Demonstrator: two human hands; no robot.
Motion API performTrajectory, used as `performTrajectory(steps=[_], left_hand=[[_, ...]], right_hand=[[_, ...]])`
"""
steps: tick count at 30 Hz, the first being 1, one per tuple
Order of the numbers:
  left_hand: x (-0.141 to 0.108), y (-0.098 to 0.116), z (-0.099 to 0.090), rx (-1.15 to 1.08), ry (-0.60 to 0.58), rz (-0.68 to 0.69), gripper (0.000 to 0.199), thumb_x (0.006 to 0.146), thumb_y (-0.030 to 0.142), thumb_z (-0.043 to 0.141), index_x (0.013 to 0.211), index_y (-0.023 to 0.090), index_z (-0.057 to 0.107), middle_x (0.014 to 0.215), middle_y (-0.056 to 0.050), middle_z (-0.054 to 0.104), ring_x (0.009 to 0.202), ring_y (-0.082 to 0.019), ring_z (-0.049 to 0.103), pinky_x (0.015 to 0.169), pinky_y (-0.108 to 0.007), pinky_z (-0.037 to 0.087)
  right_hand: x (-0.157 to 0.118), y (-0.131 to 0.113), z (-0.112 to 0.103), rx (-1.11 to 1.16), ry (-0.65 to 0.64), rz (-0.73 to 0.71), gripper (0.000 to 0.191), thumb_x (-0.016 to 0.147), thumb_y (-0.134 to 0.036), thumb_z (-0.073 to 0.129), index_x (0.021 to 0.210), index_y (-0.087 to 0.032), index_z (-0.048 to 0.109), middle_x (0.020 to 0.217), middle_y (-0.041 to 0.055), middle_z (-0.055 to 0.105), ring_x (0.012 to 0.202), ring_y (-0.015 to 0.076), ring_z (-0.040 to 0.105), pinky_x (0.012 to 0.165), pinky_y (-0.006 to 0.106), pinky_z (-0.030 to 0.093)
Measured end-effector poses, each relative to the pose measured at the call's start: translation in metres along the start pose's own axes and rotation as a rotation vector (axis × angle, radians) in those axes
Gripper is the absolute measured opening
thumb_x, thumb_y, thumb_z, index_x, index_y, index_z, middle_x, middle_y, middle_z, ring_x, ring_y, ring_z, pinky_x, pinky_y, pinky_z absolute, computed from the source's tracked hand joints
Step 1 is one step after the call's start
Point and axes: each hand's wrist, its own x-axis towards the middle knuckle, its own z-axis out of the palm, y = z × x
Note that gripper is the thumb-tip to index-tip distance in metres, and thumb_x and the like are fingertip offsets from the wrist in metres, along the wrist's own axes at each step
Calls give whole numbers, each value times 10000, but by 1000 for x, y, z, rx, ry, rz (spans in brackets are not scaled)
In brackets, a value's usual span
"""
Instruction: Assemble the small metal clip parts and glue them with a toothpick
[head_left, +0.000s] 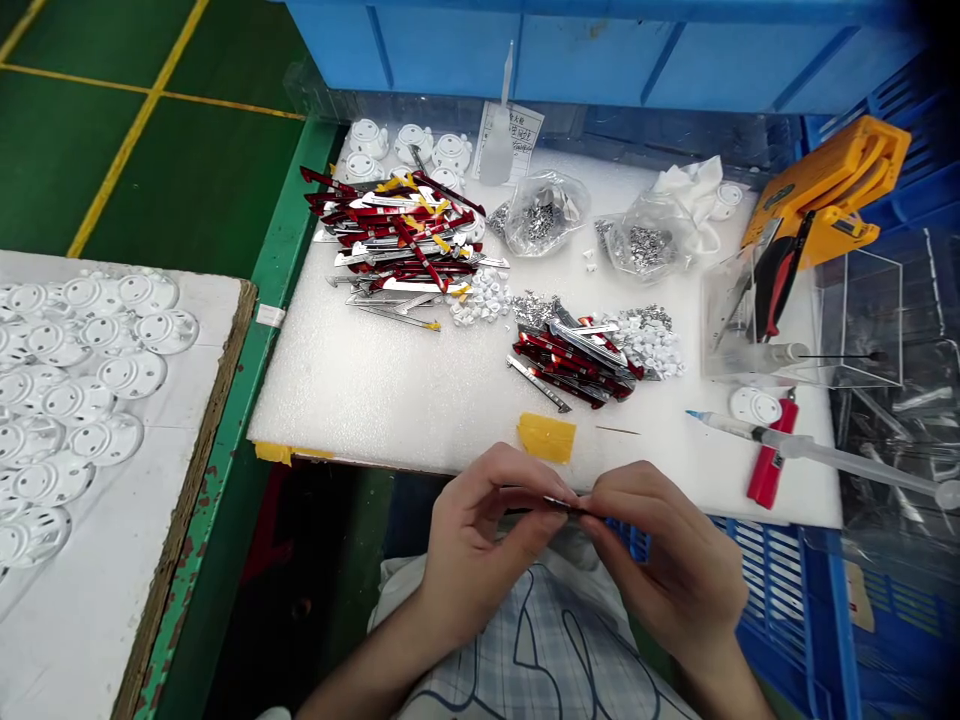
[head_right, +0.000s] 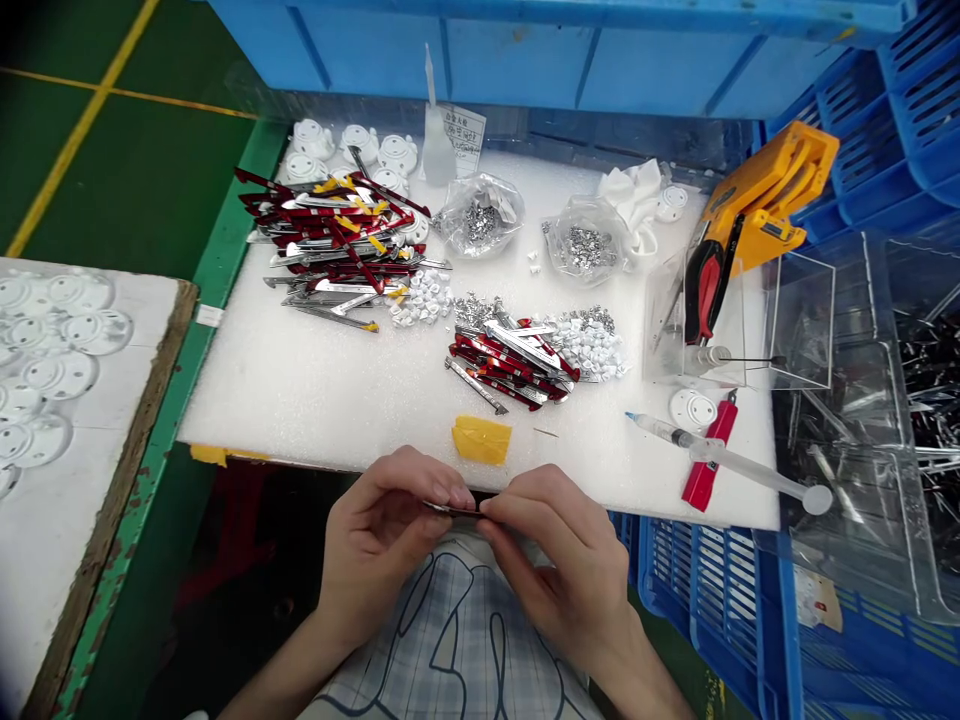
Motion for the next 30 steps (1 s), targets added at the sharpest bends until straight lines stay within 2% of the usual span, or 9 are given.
performTrajectory(steps=[8,13,16,21,30], left_hand=[[1,2,-3,179,44,10,194,973,372,796,866,210,801,808,-38,742,780,-159,724,737,-239,636],[2,2,-2,108,82,48,114,967,318,810,895,231,817,805,-19,742,768,-135,727,735,-202,636],[1,2,-2,80,71,46,24,951,263,829,935,245,834,832,-15,757,805,-126,738,771,-184,634],[-1,6,-1,86,72,65,44,935,275,848,927,235,832,832,-23,771,798,-138,747,758,-201,643],[-2,9,2,121,66,74,103,935,319,850,890,237,806,812,-25,769,764,-153,739,727,-243,637]], right_hand=[[0,2,-2,-32,-23,-15,229,942,-37,682,1073,-223,699,838,30,716,736,179,681,621,282,588],[-6,5,-4,21,-39,88,224,950,-95,705,1126,-234,703,929,40,739,825,195,710,695,306,614],[-8,7,-4,48,-32,136,196,949,-94,712,1082,-238,711,904,19,743,801,180,711,695,288,603],[-10,7,-2,95,-25,114,202,949,-67,710,1072,-227,711,902,11,744,801,165,708,715,284,593],[-13,8,-2,112,1,84,276,931,-35,712,1110,-244,726,929,42,758,825,208,716,700,352,605]])
